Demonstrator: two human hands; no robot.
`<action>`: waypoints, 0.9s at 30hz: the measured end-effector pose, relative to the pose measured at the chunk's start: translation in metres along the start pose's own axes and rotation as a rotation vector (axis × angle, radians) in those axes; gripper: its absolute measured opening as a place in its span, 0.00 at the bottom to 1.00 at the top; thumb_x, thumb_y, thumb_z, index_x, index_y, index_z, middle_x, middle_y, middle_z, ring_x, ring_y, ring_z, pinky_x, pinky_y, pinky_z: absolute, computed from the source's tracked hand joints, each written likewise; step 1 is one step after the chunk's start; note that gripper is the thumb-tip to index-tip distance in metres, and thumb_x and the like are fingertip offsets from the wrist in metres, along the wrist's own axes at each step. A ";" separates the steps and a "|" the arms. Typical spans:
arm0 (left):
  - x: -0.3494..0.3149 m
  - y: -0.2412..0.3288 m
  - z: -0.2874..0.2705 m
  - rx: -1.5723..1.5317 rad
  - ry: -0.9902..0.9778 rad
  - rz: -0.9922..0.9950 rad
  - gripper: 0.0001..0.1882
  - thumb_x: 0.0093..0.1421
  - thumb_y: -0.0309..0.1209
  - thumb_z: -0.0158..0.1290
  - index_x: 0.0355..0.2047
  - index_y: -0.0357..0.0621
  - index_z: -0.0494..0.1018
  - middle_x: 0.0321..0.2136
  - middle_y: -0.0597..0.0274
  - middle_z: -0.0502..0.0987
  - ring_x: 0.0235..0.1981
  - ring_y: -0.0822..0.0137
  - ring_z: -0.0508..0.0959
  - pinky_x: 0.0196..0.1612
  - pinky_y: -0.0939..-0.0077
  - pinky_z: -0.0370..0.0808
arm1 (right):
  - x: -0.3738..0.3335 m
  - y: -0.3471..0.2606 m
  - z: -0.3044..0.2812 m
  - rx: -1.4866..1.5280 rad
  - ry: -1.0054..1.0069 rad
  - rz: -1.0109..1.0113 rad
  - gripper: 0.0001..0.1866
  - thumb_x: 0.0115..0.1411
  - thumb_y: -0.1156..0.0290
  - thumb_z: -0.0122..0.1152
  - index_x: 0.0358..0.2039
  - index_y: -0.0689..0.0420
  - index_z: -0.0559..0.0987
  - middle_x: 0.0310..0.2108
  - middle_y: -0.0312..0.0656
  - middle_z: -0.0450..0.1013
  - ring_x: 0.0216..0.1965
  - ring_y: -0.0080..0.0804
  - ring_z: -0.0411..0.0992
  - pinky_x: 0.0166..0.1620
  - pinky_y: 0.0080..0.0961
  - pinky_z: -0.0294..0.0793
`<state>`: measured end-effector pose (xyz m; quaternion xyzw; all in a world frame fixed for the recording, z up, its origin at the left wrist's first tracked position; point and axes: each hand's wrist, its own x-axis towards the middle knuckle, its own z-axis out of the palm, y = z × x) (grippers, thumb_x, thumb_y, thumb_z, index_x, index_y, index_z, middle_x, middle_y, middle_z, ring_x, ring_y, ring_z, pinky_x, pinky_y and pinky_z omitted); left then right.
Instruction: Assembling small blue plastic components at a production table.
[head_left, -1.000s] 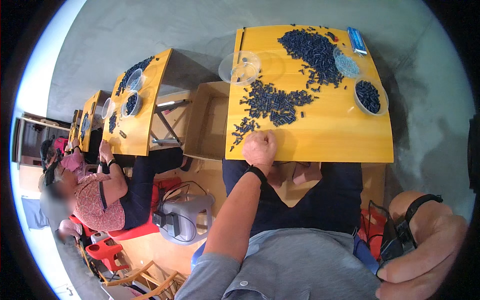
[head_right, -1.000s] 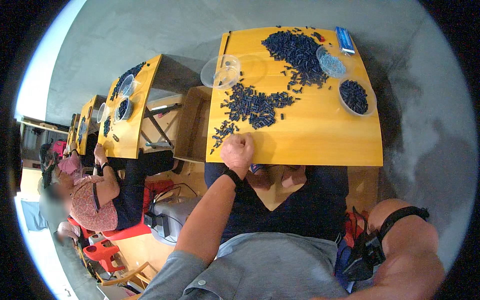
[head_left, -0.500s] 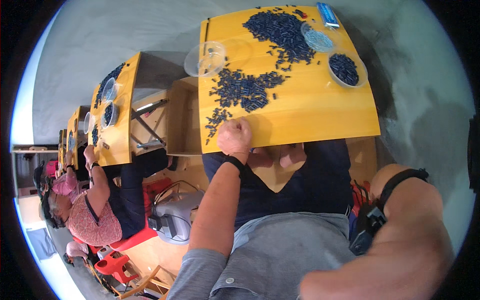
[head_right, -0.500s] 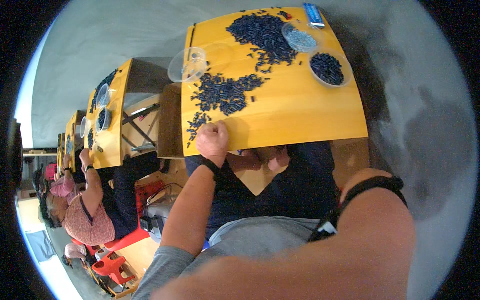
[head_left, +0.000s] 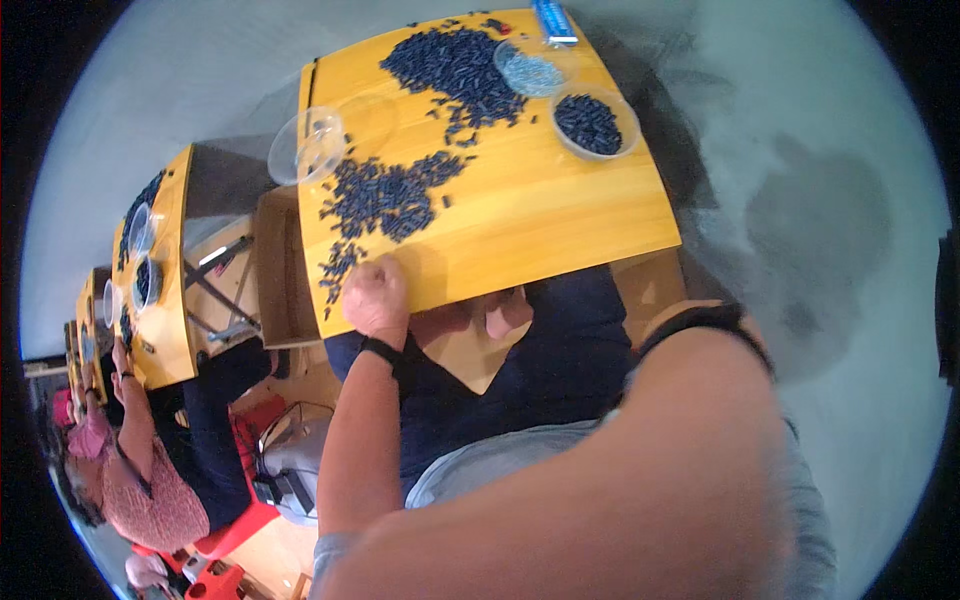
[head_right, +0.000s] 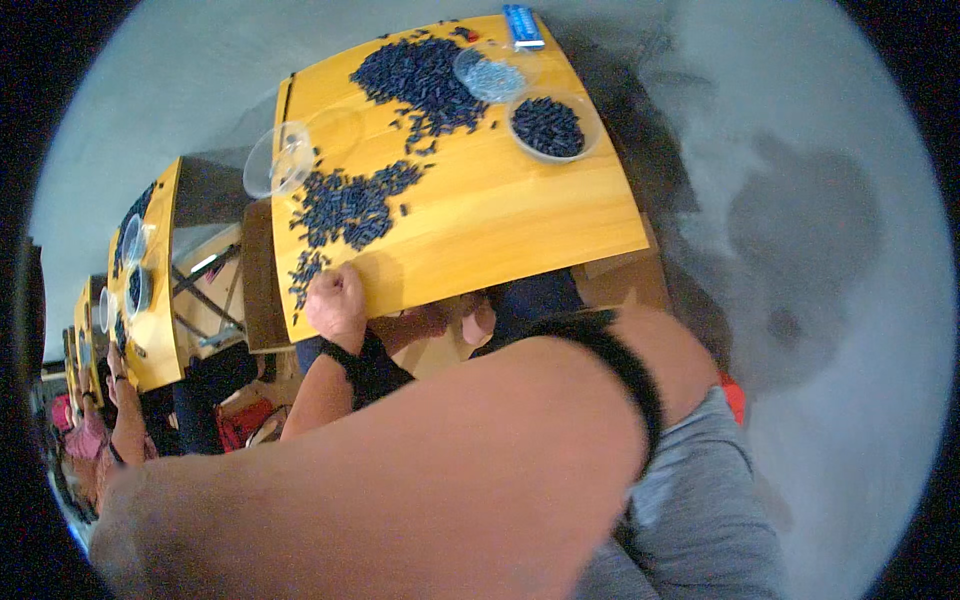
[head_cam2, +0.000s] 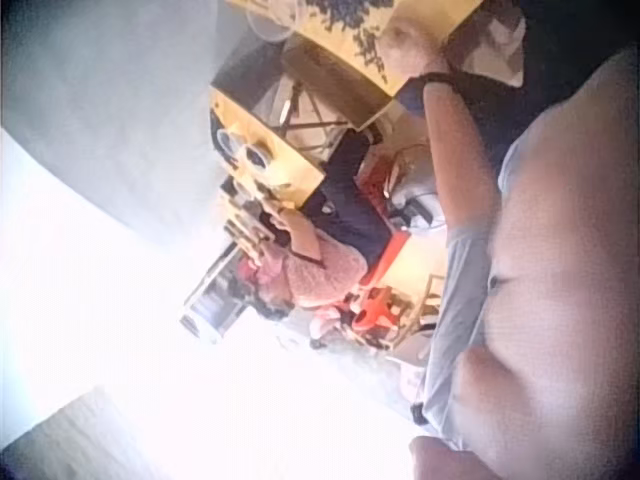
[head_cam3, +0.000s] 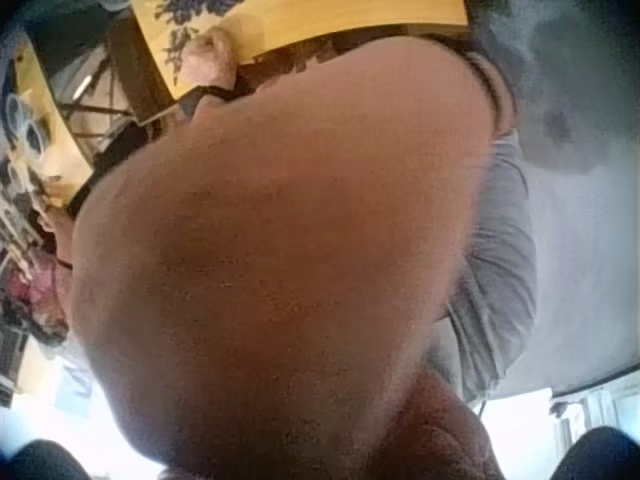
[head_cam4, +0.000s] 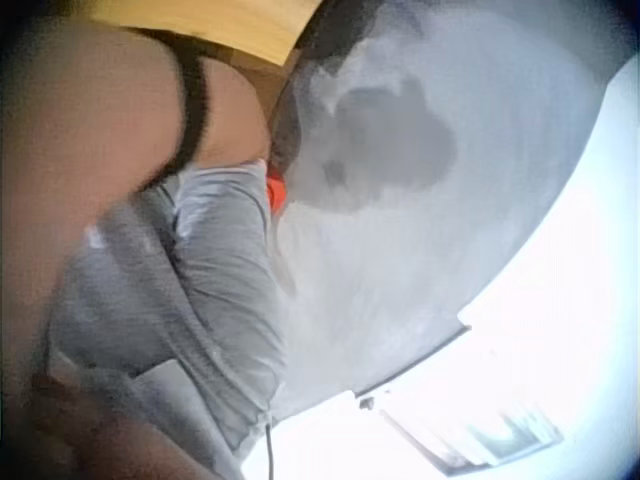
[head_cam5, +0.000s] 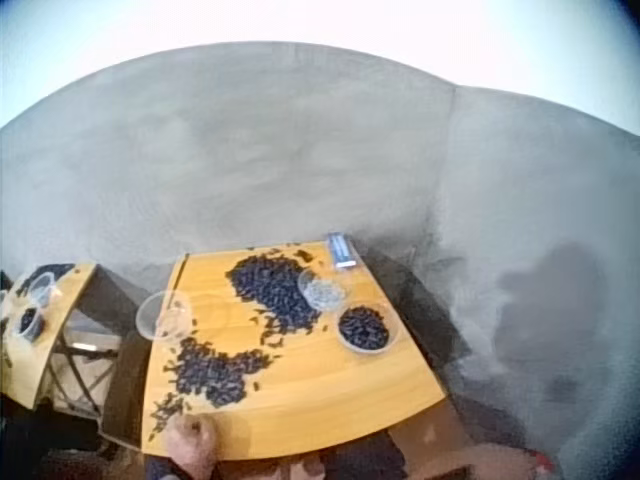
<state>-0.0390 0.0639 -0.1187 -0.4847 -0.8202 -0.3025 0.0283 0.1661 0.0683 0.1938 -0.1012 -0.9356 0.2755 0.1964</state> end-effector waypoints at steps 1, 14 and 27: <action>0.000 0.003 0.003 -0.013 -0.017 -0.003 0.15 0.51 0.37 0.51 0.14 0.40 0.73 0.18 0.50 0.74 0.22 0.50 0.74 0.28 0.58 0.71 | -0.013 -0.002 0.000 0.002 0.002 -0.009 0.13 0.46 0.60 0.60 0.26 0.57 0.75 0.17 0.38 0.63 0.18 0.31 0.66 0.21 0.30 0.69; 0.001 -0.002 0.005 0.053 -0.065 -0.093 0.16 0.52 0.40 0.51 0.15 0.44 0.75 0.20 0.52 0.76 0.26 0.53 0.76 0.29 0.59 0.73 | -0.139 -0.014 0.035 0.157 0.084 -0.448 0.11 0.45 0.63 0.59 0.26 0.56 0.74 0.16 0.36 0.61 0.15 0.27 0.64 0.19 0.28 0.67; 0.000 0.027 -0.013 -0.235 0.092 -0.102 0.13 0.52 0.33 0.53 0.13 0.42 0.70 0.18 0.52 0.73 0.25 0.51 0.74 0.29 0.58 0.71 | 0.050 0.071 0.053 -0.188 0.063 -0.310 0.09 0.47 0.68 0.57 0.27 0.57 0.72 0.15 0.35 0.62 0.15 0.28 0.67 0.18 0.28 0.67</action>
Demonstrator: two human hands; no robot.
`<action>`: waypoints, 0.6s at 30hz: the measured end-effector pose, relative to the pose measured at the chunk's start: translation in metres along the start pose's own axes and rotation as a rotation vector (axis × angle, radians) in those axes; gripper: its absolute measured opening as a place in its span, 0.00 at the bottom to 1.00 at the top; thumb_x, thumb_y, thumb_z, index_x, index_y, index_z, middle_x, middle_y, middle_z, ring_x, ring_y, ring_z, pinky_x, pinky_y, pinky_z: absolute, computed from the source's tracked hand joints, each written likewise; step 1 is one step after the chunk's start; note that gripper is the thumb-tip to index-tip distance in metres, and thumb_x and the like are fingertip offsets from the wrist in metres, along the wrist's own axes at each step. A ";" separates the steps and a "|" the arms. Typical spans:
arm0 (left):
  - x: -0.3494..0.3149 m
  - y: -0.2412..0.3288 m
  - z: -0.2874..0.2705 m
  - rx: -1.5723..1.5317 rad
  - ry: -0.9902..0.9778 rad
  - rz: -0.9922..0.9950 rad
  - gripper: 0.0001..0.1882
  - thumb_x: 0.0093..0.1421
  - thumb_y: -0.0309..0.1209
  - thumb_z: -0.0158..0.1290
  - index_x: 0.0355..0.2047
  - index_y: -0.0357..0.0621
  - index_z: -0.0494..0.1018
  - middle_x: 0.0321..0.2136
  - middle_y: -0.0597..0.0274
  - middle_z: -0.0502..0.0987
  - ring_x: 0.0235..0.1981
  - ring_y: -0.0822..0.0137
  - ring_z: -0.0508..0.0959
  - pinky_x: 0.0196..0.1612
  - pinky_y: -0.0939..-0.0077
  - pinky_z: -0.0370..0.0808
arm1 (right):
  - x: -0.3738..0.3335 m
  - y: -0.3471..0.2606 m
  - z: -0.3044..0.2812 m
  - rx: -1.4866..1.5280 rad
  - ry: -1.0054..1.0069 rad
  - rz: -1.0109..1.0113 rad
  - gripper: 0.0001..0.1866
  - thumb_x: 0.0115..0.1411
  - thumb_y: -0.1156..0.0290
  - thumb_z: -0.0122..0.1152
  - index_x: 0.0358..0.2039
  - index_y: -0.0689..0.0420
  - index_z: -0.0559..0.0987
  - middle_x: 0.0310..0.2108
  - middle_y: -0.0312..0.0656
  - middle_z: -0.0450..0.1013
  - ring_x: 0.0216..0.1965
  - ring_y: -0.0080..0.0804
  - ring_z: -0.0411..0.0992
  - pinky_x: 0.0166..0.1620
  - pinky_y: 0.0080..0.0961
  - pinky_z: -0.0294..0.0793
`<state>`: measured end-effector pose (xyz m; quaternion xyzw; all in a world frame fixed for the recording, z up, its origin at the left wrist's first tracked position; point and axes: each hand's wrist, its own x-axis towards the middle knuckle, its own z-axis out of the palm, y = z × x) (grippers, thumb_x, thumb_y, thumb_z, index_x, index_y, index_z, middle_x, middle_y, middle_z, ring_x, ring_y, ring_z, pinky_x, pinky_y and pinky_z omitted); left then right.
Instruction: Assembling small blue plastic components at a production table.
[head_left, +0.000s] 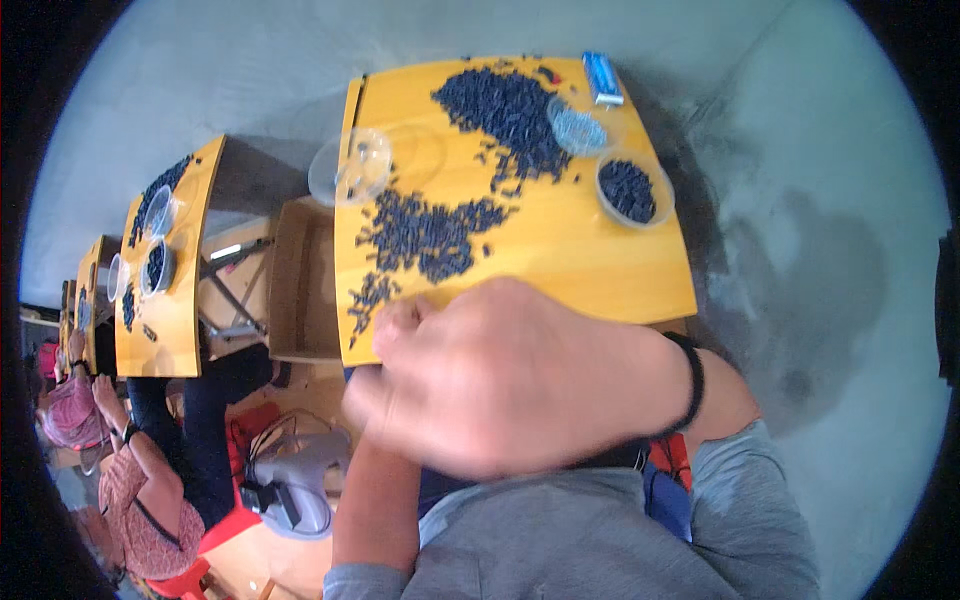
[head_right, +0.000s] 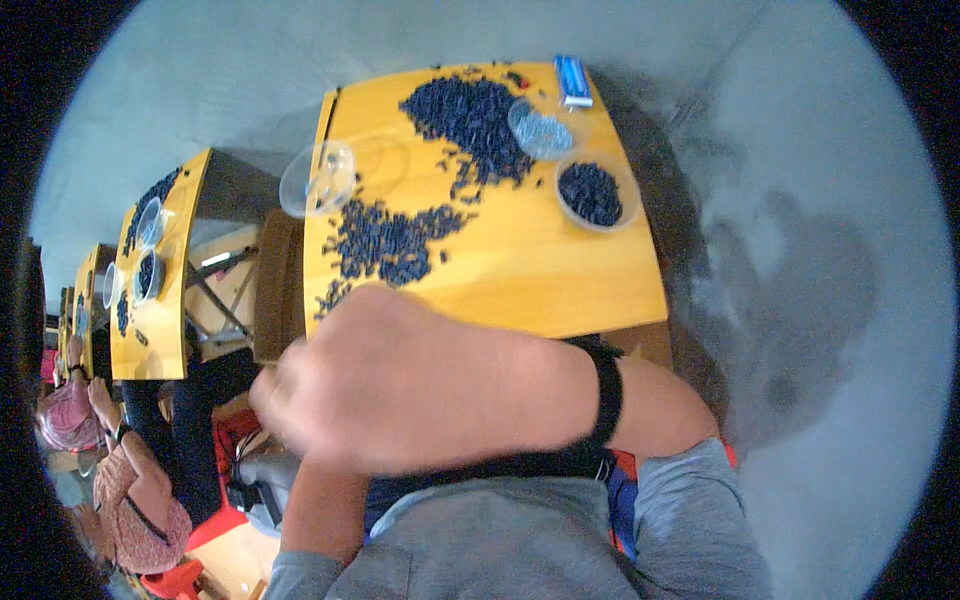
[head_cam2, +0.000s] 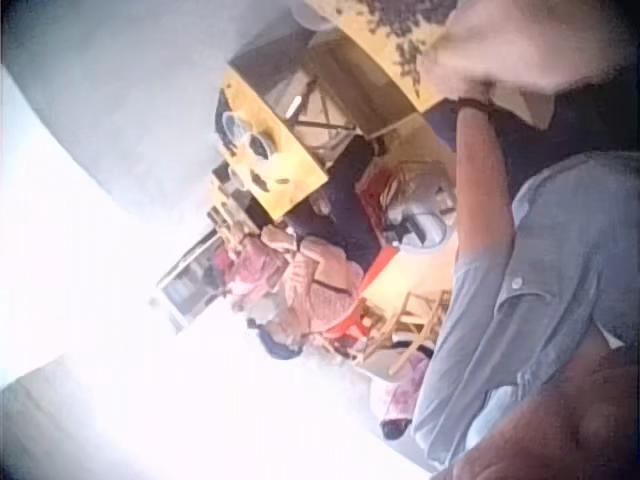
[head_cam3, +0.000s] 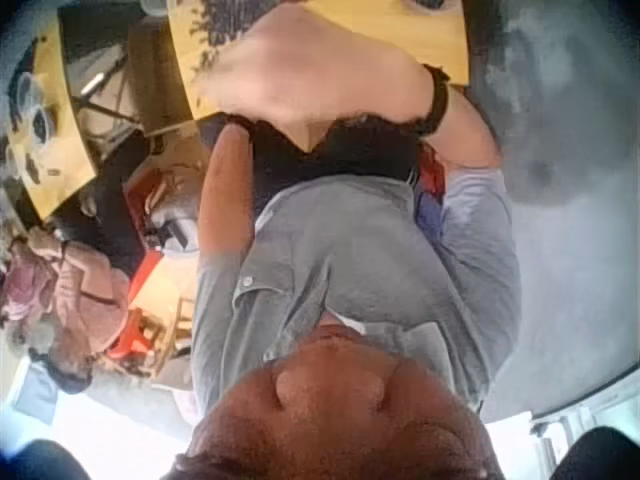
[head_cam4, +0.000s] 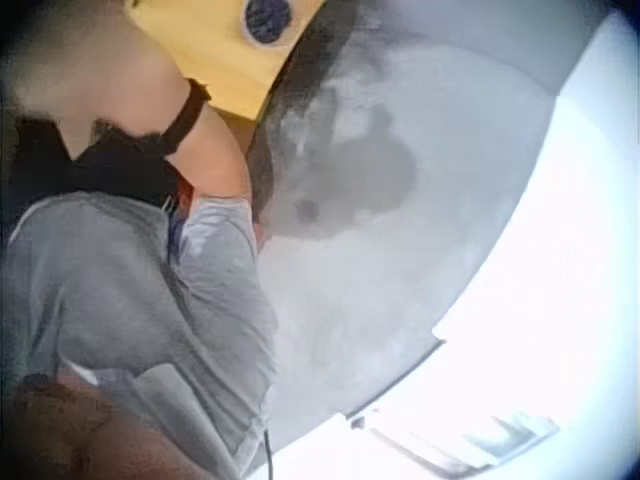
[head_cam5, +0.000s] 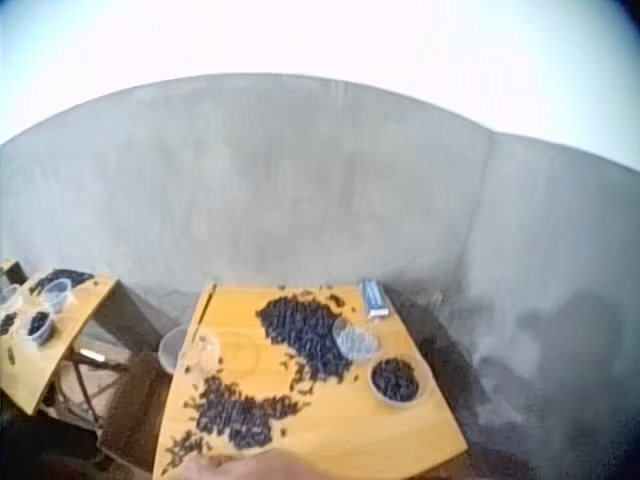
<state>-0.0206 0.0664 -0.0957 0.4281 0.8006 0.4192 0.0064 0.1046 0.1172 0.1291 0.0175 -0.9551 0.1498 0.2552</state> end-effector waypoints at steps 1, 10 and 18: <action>0.001 -0.008 -0.007 -0.005 0.035 0.010 0.13 0.52 0.33 0.53 0.13 0.42 0.70 0.18 0.52 0.73 0.25 0.51 0.74 0.29 0.58 0.71 | -0.006 0.019 0.007 0.116 -0.007 0.088 0.09 0.48 0.69 0.57 0.29 0.58 0.72 0.15 0.38 0.64 0.19 0.34 0.70 0.20 0.29 0.69; 0.002 -0.029 0.007 0.219 -0.024 0.164 0.14 0.51 0.31 0.54 0.12 0.44 0.66 0.15 0.55 0.69 0.21 0.52 0.71 0.26 0.59 0.68 | -0.108 0.210 -0.046 -0.144 0.080 0.985 0.06 0.50 0.72 0.52 0.24 0.60 0.76 0.24 0.54 0.72 0.28 0.50 0.72 0.32 0.37 0.71; 0.005 -0.025 0.012 0.265 -0.015 0.157 0.15 0.51 0.31 0.54 0.11 0.44 0.65 0.16 0.56 0.69 0.22 0.53 0.71 0.25 0.59 0.68 | -0.142 0.306 -0.024 -0.285 -0.157 1.026 0.08 0.45 0.71 0.58 0.27 0.60 0.78 0.28 0.53 0.74 0.33 0.50 0.74 0.38 0.39 0.72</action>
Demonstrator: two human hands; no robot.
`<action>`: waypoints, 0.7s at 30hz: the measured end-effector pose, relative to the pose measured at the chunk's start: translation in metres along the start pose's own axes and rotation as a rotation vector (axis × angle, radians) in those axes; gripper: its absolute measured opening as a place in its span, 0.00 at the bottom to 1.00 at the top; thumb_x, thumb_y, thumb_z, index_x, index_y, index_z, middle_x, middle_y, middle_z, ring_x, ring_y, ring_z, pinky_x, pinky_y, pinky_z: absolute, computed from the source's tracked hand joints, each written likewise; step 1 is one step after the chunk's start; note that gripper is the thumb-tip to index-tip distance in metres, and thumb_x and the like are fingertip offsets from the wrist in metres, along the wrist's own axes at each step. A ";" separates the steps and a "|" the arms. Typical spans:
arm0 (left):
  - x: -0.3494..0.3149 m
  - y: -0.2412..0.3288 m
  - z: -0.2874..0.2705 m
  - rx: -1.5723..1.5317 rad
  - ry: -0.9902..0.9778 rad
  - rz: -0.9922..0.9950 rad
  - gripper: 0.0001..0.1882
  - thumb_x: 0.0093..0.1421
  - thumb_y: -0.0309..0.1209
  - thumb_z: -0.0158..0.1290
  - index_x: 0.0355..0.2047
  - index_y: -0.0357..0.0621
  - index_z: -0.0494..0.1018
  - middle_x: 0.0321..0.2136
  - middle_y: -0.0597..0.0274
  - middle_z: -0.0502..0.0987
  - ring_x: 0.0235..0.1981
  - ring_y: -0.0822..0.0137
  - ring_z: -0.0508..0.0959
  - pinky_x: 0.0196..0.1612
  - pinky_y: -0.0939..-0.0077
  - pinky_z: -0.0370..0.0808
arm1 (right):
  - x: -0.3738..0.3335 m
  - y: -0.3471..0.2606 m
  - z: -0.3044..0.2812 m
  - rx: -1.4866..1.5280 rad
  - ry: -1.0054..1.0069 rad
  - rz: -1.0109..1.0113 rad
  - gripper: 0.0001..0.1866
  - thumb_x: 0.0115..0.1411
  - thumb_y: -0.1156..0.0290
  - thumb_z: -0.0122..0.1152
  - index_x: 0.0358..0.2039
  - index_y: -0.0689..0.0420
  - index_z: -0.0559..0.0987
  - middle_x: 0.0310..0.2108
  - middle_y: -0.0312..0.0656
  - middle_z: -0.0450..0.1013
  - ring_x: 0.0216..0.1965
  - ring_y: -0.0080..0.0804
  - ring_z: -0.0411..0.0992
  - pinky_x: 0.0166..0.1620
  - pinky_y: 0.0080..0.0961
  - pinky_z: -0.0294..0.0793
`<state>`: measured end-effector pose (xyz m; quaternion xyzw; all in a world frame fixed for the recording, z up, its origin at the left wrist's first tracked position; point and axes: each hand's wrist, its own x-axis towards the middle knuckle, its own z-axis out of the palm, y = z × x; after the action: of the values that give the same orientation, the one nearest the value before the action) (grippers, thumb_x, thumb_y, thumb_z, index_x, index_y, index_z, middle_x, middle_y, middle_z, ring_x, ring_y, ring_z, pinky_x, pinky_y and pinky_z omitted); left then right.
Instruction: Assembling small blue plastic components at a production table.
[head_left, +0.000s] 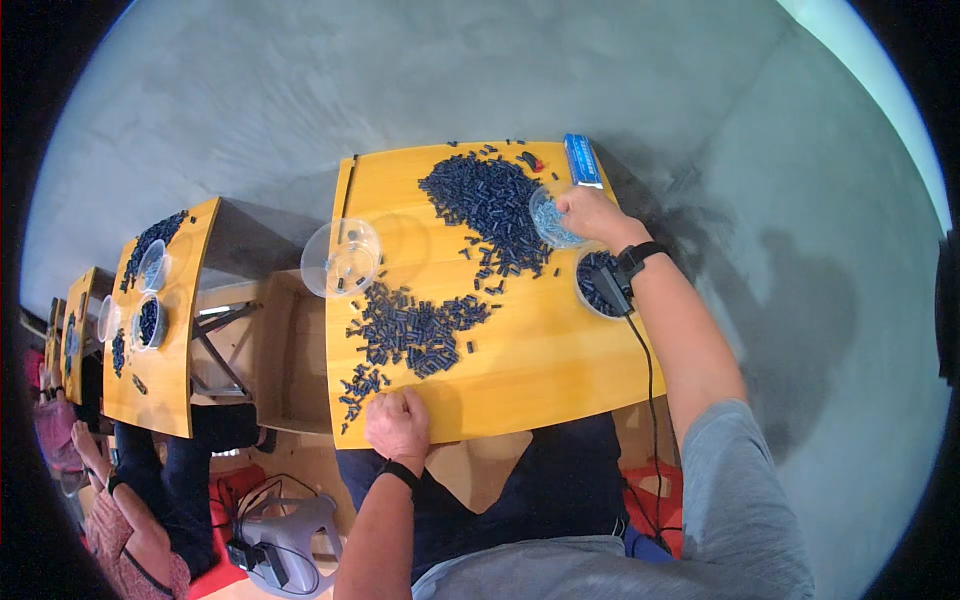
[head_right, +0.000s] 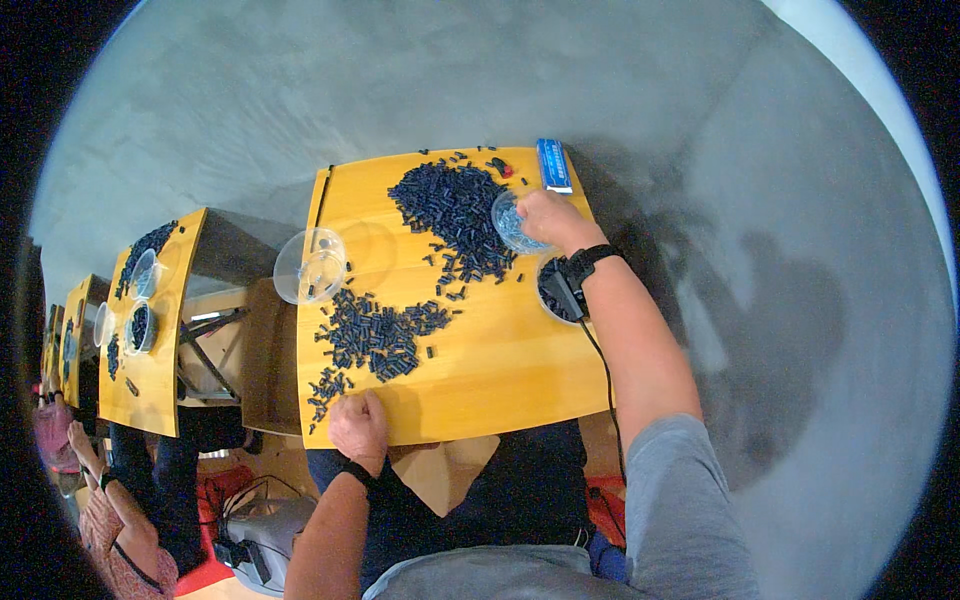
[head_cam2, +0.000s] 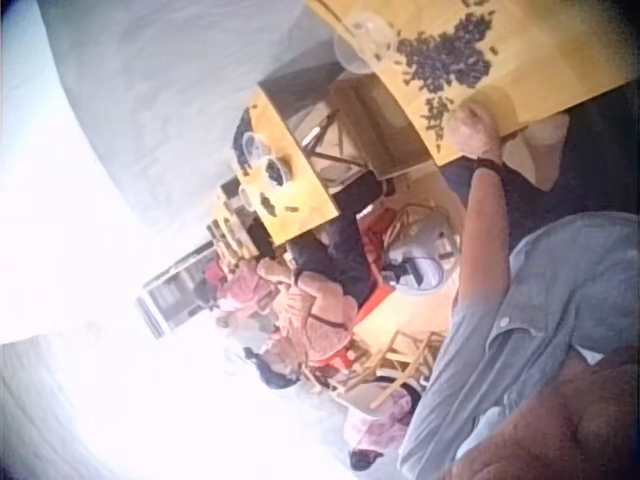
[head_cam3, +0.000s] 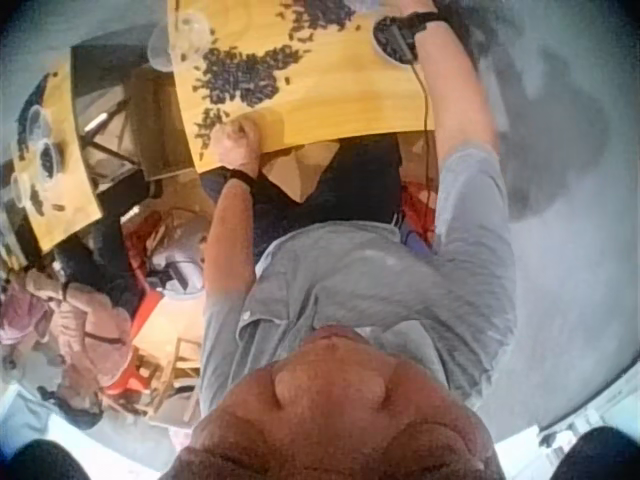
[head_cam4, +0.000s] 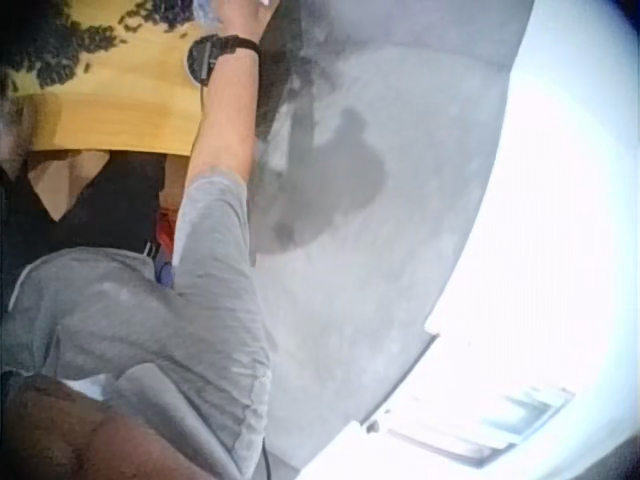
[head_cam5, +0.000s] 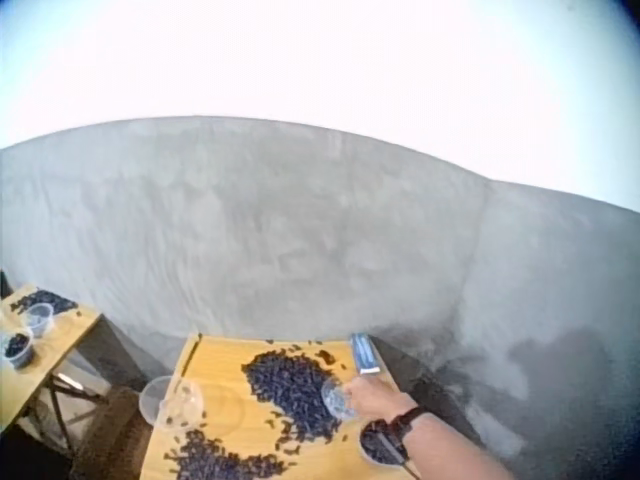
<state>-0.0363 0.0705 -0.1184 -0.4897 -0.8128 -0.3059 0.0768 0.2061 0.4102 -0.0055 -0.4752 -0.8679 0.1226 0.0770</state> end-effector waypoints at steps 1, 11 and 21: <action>0.000 0.000 0.001 0.003 -0.010 -0.014 0.15 0.51 0.31 0.54 0.11 0.45 0.65 0.16 0.56 0.69 0.21 0.53 0.71 0.25 0.59 0.68 | 0.005 0.000 0.003 -0.020 -0.053 0.032 0.09 0.45 0.71 0.59 0.28 0.59 0.79 0.29 0.53 0.74 0.35 0.51 0.74 0.39 0.40 0.72; -0.003 -0.004 -0.002 -0.047 0.024 -0.027 0.13 0.50 0.30 0.55 0.11 0.45 0.66 0.16 0.55 0.69 0.21 0.52 0.72 0.23 0.59 0.69 | 0.017 -0.008 0.034 -0.198 -0.129 0.079 0.21 0.45 0.61 0.61 0.41 0.54 0.79 0.41 0.50 0.75 0.47 0.46 0.71 0.49 0.39 0.70; 0.001 -0.002 -0.004 0.013 -0.032 -0.054 0.12 0.50 0.31 0.55 0.13 0.45 0.68 0.17 0.56 0.70 0.22 0.53 0.72 0.24 0.59 0.69 | 0.024 -0.010 0.037 -0.195 -0.092 0.058 0.16 0.46 0.66 0.58 0.37 0.58 0.79 0.39 0.53 0.75 0.44 0.49 0.72 0.47 0.38 0.71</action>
<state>-0.0392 0.0685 -0.1151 -0.4718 -0.8289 -0.2946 0.0588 0.1758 0.4197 -0.0373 -0.4994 -0.8641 0.0613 -0.0132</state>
